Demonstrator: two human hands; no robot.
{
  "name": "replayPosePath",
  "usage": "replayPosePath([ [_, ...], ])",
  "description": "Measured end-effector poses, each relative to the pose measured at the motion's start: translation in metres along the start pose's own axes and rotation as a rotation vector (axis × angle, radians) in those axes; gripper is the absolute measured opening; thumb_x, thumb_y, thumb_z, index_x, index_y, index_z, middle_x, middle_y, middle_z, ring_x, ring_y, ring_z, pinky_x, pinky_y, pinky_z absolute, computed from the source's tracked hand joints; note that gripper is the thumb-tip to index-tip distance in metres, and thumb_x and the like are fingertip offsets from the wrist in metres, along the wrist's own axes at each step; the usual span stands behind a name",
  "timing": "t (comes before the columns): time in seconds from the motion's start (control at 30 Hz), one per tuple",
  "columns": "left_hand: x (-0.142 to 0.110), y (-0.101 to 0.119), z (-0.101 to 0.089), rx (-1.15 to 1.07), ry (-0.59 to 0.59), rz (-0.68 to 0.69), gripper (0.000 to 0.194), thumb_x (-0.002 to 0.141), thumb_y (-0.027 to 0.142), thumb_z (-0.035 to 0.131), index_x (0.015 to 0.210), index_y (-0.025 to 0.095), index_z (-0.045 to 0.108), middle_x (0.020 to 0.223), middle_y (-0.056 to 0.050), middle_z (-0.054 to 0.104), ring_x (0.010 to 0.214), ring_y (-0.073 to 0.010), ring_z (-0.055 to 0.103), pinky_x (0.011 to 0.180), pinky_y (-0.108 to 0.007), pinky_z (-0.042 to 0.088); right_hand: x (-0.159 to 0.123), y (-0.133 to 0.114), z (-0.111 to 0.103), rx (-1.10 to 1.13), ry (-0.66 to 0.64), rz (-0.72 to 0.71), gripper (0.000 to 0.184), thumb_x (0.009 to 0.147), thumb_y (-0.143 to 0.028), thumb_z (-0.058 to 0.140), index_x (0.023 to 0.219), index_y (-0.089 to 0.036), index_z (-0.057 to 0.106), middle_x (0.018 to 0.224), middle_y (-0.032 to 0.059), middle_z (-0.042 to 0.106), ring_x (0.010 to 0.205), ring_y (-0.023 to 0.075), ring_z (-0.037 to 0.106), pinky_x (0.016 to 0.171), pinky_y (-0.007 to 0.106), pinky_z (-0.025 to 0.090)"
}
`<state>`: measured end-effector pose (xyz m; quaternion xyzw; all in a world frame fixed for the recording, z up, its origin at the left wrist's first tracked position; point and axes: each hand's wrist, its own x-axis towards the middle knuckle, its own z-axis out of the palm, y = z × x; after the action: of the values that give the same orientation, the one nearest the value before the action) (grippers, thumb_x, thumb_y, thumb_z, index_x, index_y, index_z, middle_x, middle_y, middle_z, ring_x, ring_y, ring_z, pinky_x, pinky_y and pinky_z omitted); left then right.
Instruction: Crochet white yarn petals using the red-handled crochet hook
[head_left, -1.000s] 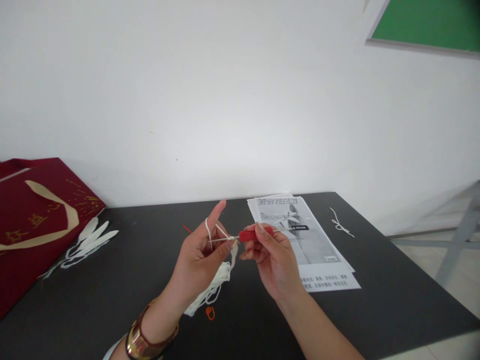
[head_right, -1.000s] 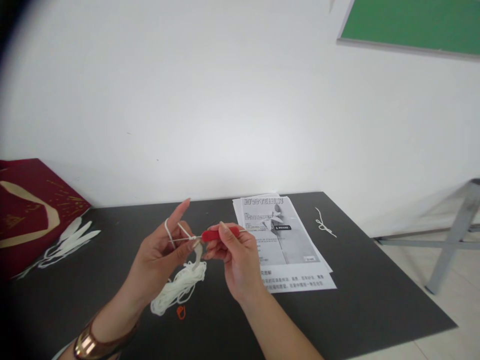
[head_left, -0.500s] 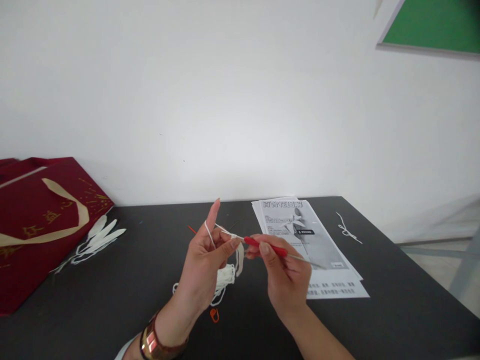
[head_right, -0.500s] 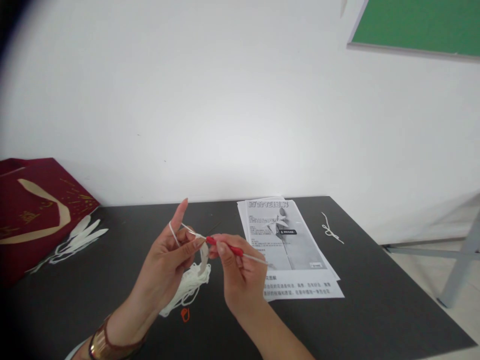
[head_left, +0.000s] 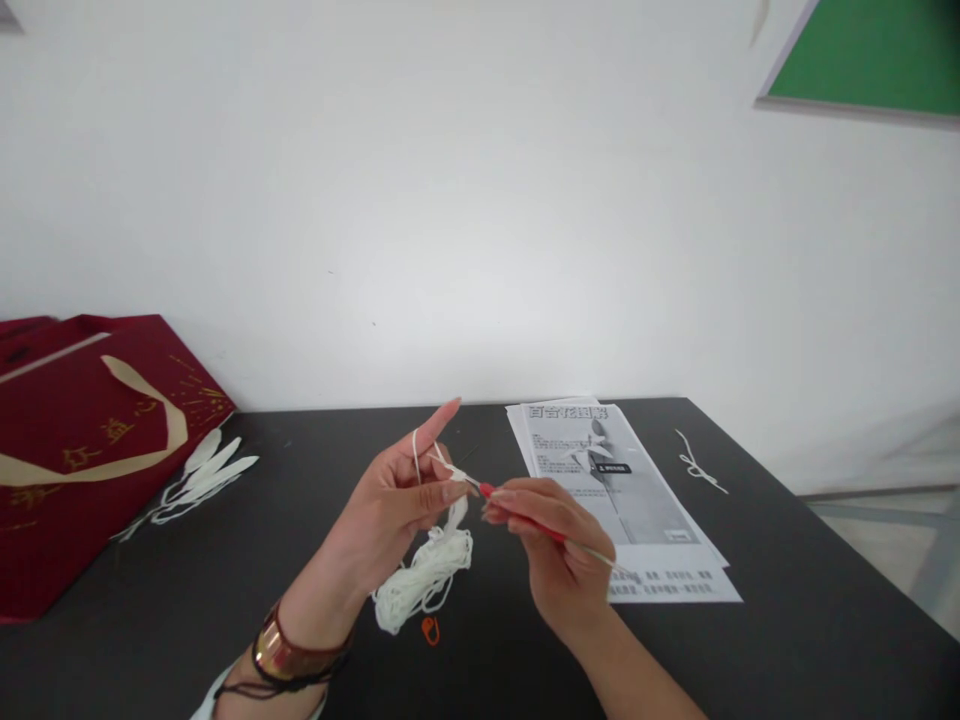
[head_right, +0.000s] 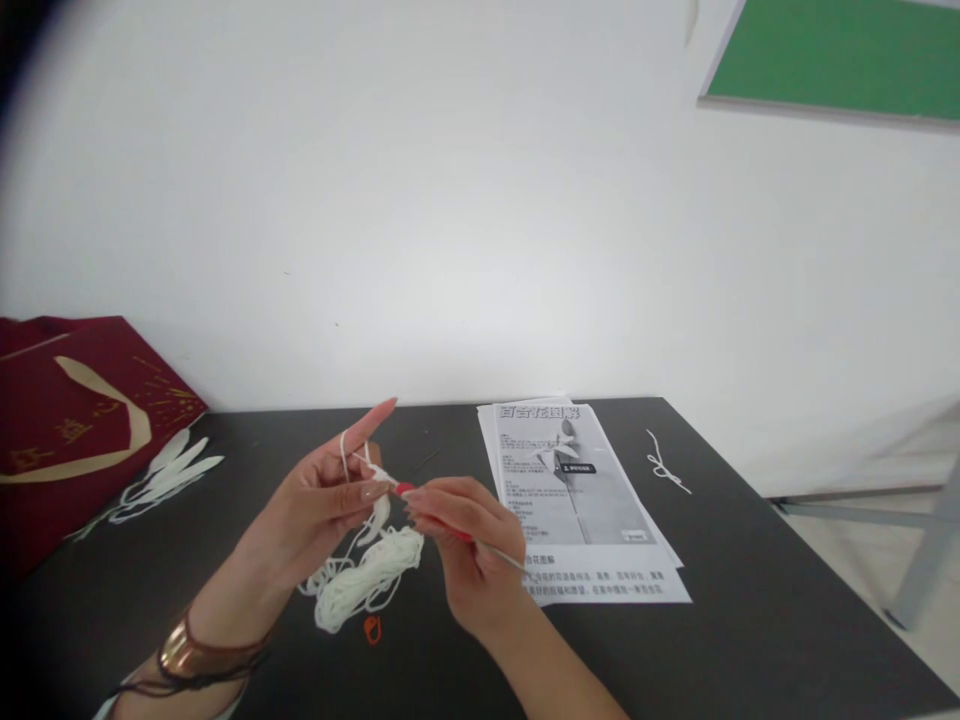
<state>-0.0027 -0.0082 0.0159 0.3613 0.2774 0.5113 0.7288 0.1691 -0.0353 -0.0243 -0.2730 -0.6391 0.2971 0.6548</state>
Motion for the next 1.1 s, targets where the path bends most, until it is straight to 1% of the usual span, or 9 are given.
replayPosePath([
  [0.07,-0.001,0.001,-0.001,-0.018,-0.031,-0.012,0.07,0.072,0.004,0.077,0.134,0.028,0.057,0.065,0.006,0.053,0.051,-0.0027,0.045,0.044,-0.014,0.028,0.002,0.0,0.003,0.148,0.064,0.108,0.022,0.09,-0.016,0.062,0.101,-0.028,0.076,0.091,0.0062,0.073,0.073,0.0191,0.071,0.061,0.032,0.061],
  [0.17,-0.003,0.001,-0.002,-0.076,-0.079,-0.055,0.068,0.071,0.003,0.076,0.133,0.026,0.059,0.066,0.006,0.053,0.055,-0.0042,0.053,0.044,-0.013,0.031,0.003,0.0,0.006,0.327,0.122,0.214,0.013,0.089,-0.022,0.066,0.094,-0.026,0.077,0.086,0.005,0.072,0.07,0.0176,0.07,0.057,0.029,0.061],
  [0.3,-0.004,0.0,-0.002,-0.094,-0.06,-0.007,0.065,0.072,0.005,0.076,0.131,0.026,0.061,0.066,0.004,0.056,0.061,-0.0071,0.061,0.046,-0.013,0.035,0.005,-0.003,0.005,0.417,0.17,0.286,0.009,0.086,-0.027,0.07,0.091,-0.025,0.078,0.081,0.0044,0.073,0.066,0.0161,0.07,0.056,0.027,0.061],
  [0.4,-0.004,0.0,-0.002,-0.086,-0.049,0.037,0.062,0.071,0.006,0.077,0.129,0.026,0.063,0.066,0.005,0.057,0.06,-0.0074,0.062,0.048,-0.014,0.038,0.008,-0.006,0.002,0.439,0.192,0.298,0.01,0.085,-0.029,0.072,0.09,-0.024,0.078,0.077,0.0039,0.074,0.063,0.0154,0.07,0.056,0.026,0.06],
  [0.47,-0.006,0.0,-0.003,-0.077,-0.05,0.046,0.064,0.071,0.005,0.077,0.13,0.027,0.062,0.066,0.005,0.057,0.06,-0.0075,0.062,0.048,-0.014,0.04,0.009,-0.007,0.0,0.439,0.187,0.293,0.009,0.084,-0.03,0.072,0.089,-0.024,0.078,0.078,0.0038,0.074,0.063,0.0152,0.069,0.055,0.026,0.06],
  [0.67,-0.01,0.002,-0.004,-0.048,-0.07,0.08,0.075,0.074,0.005,0.074,0.138,0.036,0.052,0.068,0.004,0.061,0.063,-0.0091,0.064,0.047,-0.015,0.038,0.012,-0.007,-0.003,0.449,0.17,0.293,0.008,0.084,-0.028,0.073,0.087,-0.023,0.078,0.077,0.0032,0.073,0.062,0.0141,0.069,0.055,0.025,0.06],
  [0.93,-0.01,0.003,-0.004,-0.075,-0.087,0.064,0.075,0.07,0.005,0.076,0.136,0.03,0.055,0.066,0.005,0.06,0.061,-0.0096,0.066,0.045,-0.015,0.038,0.015,-0.011,-0.008,0.452,0.151,0.274,0.008,0.083,-0.03,0.074,0.084,-0.023,0.078,0.072,0.0028,0.07,0.059,0.014,0.067,0.053,0.026,0.059],
  [1.1,-0.011,0.004,-0.003,-0.1,-0.117,0.062,0.074,0.068,0.004,0.076,0.135,0.029,0.057,0.064,0.005,0.061,0.055,-0.0074,0.062,0.05,-0.015,0.043,0.018,-0.011,-0.012,0.437,0.105,0.243,0.009,0.084,-0.031,0.073,0.087,-0.024,0.078,0.073,0.0032,0.071,0.059,0.0148,0.067,0.053,0.027,0.058],
])
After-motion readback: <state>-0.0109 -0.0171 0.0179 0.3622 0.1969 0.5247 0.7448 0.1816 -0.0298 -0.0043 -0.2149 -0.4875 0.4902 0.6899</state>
